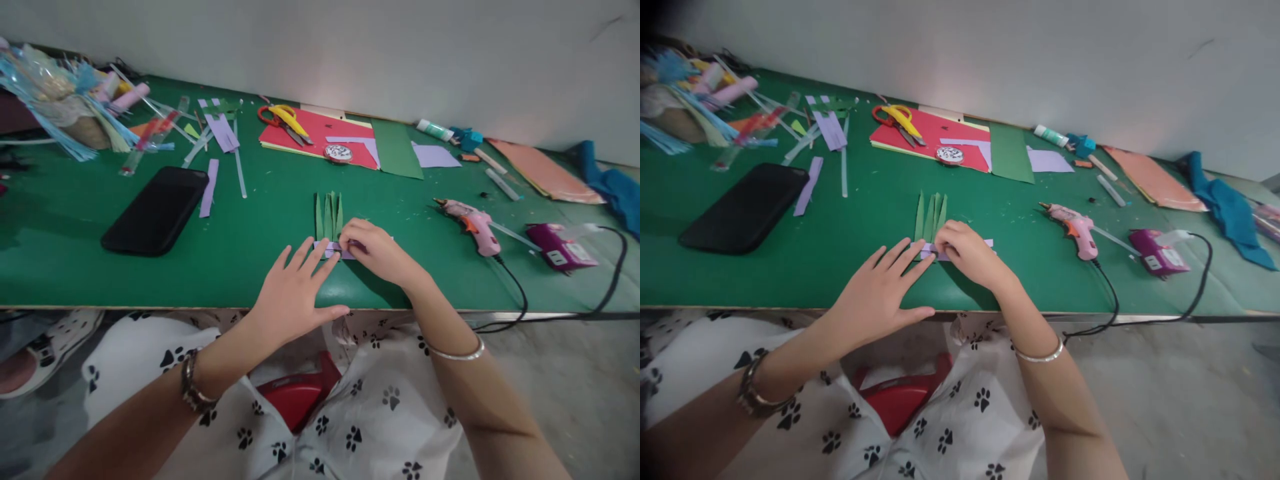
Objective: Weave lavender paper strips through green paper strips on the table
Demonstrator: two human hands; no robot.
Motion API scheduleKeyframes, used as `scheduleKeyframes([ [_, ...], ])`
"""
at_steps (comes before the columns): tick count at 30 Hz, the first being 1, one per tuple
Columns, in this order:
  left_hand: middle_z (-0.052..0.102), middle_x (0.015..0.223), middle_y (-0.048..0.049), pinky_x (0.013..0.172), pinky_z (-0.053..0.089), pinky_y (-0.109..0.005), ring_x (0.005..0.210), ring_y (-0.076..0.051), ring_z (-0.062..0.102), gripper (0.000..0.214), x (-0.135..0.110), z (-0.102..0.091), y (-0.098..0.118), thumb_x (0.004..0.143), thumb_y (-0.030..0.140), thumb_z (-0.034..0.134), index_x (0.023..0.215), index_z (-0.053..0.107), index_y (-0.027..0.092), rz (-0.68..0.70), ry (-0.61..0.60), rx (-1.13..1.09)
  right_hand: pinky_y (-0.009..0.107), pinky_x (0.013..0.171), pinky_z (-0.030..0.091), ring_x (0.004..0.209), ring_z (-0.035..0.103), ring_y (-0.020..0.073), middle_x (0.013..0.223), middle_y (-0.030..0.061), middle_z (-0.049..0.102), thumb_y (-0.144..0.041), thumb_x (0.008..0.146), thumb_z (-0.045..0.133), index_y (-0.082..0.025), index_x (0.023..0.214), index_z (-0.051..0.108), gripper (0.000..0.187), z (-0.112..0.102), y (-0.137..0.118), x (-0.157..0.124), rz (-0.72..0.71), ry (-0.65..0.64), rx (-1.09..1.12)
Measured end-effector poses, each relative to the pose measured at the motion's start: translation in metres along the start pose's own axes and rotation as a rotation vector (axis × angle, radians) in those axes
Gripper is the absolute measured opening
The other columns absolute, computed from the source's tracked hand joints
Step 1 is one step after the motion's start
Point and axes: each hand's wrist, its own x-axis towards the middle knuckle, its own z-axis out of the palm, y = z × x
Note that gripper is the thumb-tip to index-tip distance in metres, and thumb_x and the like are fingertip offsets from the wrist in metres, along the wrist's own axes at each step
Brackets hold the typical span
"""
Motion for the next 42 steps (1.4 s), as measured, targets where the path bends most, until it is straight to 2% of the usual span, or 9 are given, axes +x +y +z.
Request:
scheduleKeyframes([
  [7, 0.028, 0.145, -0.0088, 0.106, 0.022, -0.044, 0.133, -0.024, 0.022, 0.075, -0.002, 0.002, -0.004, 0.081, 0.065, 0.028, 0.137, 0.030, 0.014, 0.054, -0.026, 0.001, 0.023, 0.063, 0.034, 0.067, 0.043, 0.0109, 0.071, 0.0002, 0.045, -0.005, 0.076, 0.039, -0.017, 0.071, 0.049, 0.017, -0.002, 0.002, -0.004, 0.054, 0.020, -0.001],
  [17, 0.029, 0.144, -0.0103, 0.107, 0.022, -0.042, 0.132, -0.025, 0.025, 0.072, -0.002, 0.000, -0.007, 0.081, 0.063, 0.035, 0.135, 0.034, 0.016, 0.084, -0.024, -0.003, 0.025, 0.068, 0.038, 0.073, 0.048, 0.0127, 0.077, 0.0031, 0.048, -0.007, 0.080, 0.038, -0.017, 0.077, 0.057, 0.021, -0.006, 0.003, -0.011, 0.068, 0.000, -0.043],
  [21, 0.035, 0.140, -0.0148, 0.105, 0.026, -0.045, 0.129, -0.028, 0.031, 0.071, -0.002, -0.005, -0.009, 0.080, 0.061, 0.041, 0.133, 0.036, 0.014, 0.099, -0.050, -0.025, 0.028, 0.073, 0.039, 0.077, 0.048, 0.0149, 0.082, 0.0047, 0.051, -0.022, 0.083, 0.047, -0.016, 0.083, 0.059, 0.013, -0.007, 0.000, -0.015, 0.060, 0.001, -0.080],
  [25, 0.039, 0.137, -0.0157, 0.102, 0.030, -0.044, 0.125, -0.029, 0.037, 0.072, -0.002, -0.011, -0.016, 0.081, 0.059, 0.041, 0.134, 0.035, 0.011, 0.139, -0.076, -0.066, 0.033, 0.079, 0.039, 0.083, 0.048, 0.0181, 0.091, 0.0066, 0.053, -0.035, 0.079, 0.057, -0.017, 0.090, 0.058, 0.021, -0.007, -0.002, -0.020, 0.035, -0.025, -0.137],
  [29, 0.039, 0.137, -0.0160, 0.102, 0.032, -0.041, 0.123, -0.027, 0.040, 0.072, -0.002, -0.014, -0.023, 0.083, 0.058, 0.037, 0.134, 0.033, 0.007, 0.152, -0.104, -0.086, 0.032, 0.078, 0.039, 0.085, 0.049, 0.0178, 0.093, 0.0060, 0.055, -0.026, 0.082, 0.053, -0.019, 0.098, 0.058, 0.019, -0.004, -0.003, -0.021, 0.029, -0.022, -0.138],
  [36, 0.037, 0.139, -0.0157, 0.100, 0.035, -0.040, 0.125, -0.028, 0.036, 0.067, -0.002, -0.013, -0.029, 0.084, 0.058, 0.035, 0.132, 0.038, 0.011, 0.161, -0.085, -0.034, 0.030, 0.074, 0.039, 0.083, 0.051, 0.0166, 0.090, 0.0043, 0.055, -0.022, 0.081, 0.055, -0.023, 0.097, 0.062, 0.018, -0.004, -0.002, -0.022, 0.074, -0.020, -0.067],
  [42, 0.037, 0.140, -0.0119, 0.102, 0.032, -0.039, 0.127, -0.026, 0.035, 0.067, -0.003, -0.014, -0.034, 0.082, 0.060, 0.036, 0.133, 0.037, 0.016, 0.155, -0.112, -0.037, 0.032, 0.077, 0.029, 0.082, 0.053, 0.0162, 0.084, 0.0015, 0.057, -0.026, 0.082, 0.053, -0.027, 0.095, 0.063, 0.016, -0.006, -0.007, -0.026, 0.177, -0.020, -0.212],
])
